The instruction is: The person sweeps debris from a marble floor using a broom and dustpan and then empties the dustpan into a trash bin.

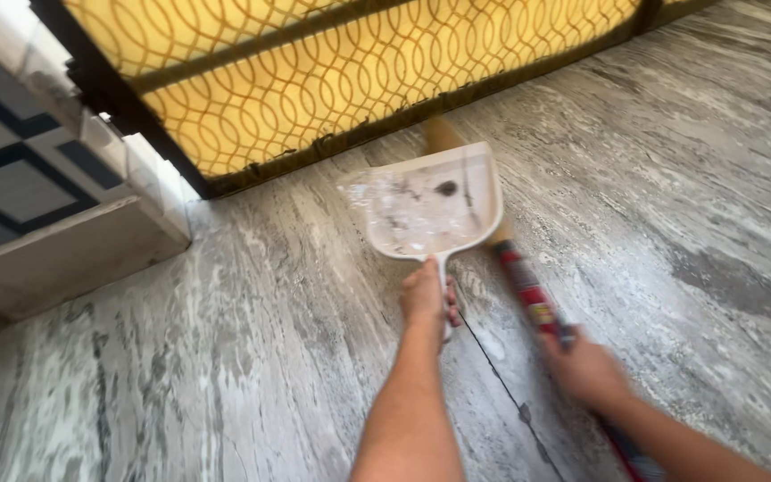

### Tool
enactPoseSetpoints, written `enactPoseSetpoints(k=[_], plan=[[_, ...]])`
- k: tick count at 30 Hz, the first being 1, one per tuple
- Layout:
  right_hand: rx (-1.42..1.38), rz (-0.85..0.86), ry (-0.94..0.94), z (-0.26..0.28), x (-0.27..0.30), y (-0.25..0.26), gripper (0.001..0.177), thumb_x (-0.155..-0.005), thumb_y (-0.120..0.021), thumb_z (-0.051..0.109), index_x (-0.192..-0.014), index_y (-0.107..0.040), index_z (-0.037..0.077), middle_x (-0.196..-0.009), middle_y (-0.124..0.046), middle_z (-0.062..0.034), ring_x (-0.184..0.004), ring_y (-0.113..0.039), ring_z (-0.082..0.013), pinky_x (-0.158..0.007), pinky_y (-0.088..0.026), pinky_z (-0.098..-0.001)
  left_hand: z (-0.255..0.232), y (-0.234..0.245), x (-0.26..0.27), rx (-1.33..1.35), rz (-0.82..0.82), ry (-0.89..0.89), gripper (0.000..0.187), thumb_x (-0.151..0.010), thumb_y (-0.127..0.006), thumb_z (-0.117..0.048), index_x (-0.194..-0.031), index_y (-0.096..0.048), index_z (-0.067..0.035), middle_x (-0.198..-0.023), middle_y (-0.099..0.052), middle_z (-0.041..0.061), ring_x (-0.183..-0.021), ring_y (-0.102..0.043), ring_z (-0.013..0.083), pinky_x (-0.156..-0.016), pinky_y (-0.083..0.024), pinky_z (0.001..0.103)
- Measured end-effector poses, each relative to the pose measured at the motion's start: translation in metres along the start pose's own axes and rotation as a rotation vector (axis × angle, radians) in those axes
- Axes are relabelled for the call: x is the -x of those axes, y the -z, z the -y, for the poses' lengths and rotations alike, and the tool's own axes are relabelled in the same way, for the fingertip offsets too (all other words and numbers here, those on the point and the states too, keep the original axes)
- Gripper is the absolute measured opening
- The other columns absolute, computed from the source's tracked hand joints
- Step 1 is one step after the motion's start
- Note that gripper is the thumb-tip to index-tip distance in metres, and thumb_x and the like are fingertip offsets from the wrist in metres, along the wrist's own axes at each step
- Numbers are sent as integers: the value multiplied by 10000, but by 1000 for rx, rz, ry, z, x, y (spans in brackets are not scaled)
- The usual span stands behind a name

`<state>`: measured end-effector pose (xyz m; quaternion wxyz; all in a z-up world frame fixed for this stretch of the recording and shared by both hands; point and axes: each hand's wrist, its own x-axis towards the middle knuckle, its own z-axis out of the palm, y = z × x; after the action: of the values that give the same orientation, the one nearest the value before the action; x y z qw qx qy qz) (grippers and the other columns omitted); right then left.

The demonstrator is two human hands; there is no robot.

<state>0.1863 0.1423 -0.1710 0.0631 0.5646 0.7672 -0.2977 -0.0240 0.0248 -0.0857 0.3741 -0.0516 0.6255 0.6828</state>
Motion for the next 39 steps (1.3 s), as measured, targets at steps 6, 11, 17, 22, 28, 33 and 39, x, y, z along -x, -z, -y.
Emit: enactPoseSetpoints(k=[6,11,17,22,28,33,39], plan=[[-112,-96,-233,-52,19,28,660,-979,-483,604,-1314,-538,37,-733,-762,-204,-636,-771,-361,-671,-632,-484,-4,-45,-15,-60,113,43,439,-1021,-494,-401,-842,-593,-13,-526,-497,50,-346,-424,154,-319,-370,349],[-406,-259,-285,-5,57,-16,682,-979,-479,633,-1167,-554,-18,-645,-726,-191,-547,-745,-347,-573,-602,-484,-12,-64,-18,-115,215,3,443,-1015,-498,-409,-825,-580,-17,-531,-514,58,-348,-445,161,-331,-407,353],[-13,-25,-60,72,83,-32,669,-944,-459,656,-1350,-498,127,-971,-740,-269,-955,-720,-451,-841,-569,-549,-5,-64,-16,-245,195,-15,456,-1006,-512,-399,-764,-591,-20,-527,-532,71,-346,-462,172,-328,-405,357],[138,29,-51,92,40,-6,629,-965,-440,638,-1374,-495,164,-1056,-741,-242,-1028,-723,-424,-906,-566,-547,-3,-55,-21,-328,189,-31,455,-1016,-489,-388,-779,-618,-22,-536,-564,48,-360,-484,146,-339,-430,335],[-25,-213,-210,29,-26,8,689,-1002,-432,650,-1355,-527,66,-1033,-724,-261,-939,-730,-415,-846,-579,-537,-3,-51,-18,-289,178,-29,456,-1014,-503,-396,-795,-602,-8,-534,-535,58,-360,-464,153,-337,-425,342],[-151,-284,-366,-54,-59,46,724,-992,-476,652,-1294,-586,4,-871,-792,-221,-717,-766,-337,-794,-594,-466,-14,-52,-17,-307,210,-19,453,-1002,-507,-417,-801,-600,-22,-542,-526,53,-360,-440,161,-344,-398,356],[-267,-303,-478,-82,4,57,728,-1029,-501,625,-1271,-620,-52,-817,-785,-228,-707,-745,-322,-757,-571,-438,-18,-62,-4,-304,235,-9,422,-1031,-501,-400,-841,-632,-46,-571,-547,22,-392,-436,110,-348,-405,304]])
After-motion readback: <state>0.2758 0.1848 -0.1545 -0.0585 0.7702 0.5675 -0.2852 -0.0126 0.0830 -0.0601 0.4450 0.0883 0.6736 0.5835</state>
